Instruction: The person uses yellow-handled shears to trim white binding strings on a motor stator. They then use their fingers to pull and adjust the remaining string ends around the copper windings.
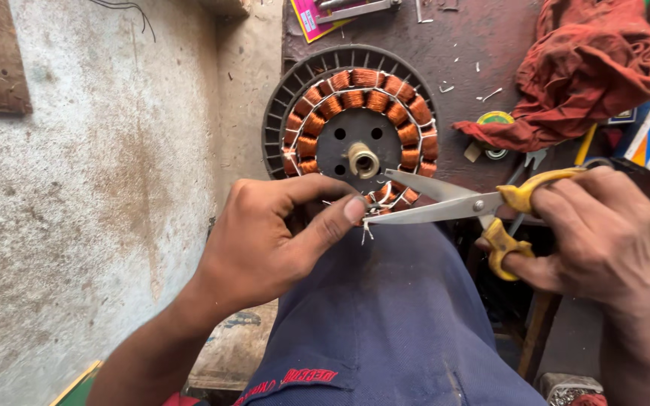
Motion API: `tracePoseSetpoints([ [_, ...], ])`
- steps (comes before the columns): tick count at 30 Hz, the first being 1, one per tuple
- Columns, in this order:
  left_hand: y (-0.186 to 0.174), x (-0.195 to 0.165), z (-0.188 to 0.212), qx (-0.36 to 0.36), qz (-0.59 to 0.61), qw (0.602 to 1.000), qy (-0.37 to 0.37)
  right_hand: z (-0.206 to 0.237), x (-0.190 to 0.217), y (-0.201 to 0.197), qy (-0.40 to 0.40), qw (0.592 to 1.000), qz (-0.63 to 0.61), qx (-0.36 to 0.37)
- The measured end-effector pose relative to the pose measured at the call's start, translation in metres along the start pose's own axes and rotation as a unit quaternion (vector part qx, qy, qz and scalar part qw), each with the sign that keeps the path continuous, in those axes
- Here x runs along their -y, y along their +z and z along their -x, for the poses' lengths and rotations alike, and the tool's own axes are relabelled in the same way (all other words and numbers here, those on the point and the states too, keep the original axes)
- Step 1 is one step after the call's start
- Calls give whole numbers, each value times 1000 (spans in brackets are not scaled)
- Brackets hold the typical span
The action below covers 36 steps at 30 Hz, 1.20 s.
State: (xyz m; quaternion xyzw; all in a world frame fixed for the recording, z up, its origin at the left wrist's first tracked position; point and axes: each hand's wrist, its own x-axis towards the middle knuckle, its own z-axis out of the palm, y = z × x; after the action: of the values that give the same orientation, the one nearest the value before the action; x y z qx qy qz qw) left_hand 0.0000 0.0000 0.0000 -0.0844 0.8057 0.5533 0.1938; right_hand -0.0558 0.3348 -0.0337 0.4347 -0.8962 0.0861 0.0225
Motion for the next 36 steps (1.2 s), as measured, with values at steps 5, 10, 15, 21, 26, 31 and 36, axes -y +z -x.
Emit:
tracePoseSetpoints([
  [5, 0, 3, -5, 43, 43, 998, -19, -3, 0, 1, -1, 1000, 22, 13],
  [10, 0, 7, -7, 64, 72, 992, -80, -12, 12, 7, -11, 1000, 12, 17],
  [15, -7, 10, -8, 87, 92, 988, -88, -21, 19, 5, -24, 1000, 9, 17],
  [21, -8, 15, -13, 117, 125, 980, -106, -28, 22, 1, -41, 999, 20, 18],
  [26, -8, 14, -14, 114, 134, 981, -86, -35, 24, 3, -52, 998, 26, 16],
  [31, -9, 15, -13, 121, 113, 985, -57, -38, 29, 7, -48, 998, 32, 18],
  [36, -9, 16, -17, 124, 122, 981, -90, -40, 28, 9, -46, 998, 37, 17],
])
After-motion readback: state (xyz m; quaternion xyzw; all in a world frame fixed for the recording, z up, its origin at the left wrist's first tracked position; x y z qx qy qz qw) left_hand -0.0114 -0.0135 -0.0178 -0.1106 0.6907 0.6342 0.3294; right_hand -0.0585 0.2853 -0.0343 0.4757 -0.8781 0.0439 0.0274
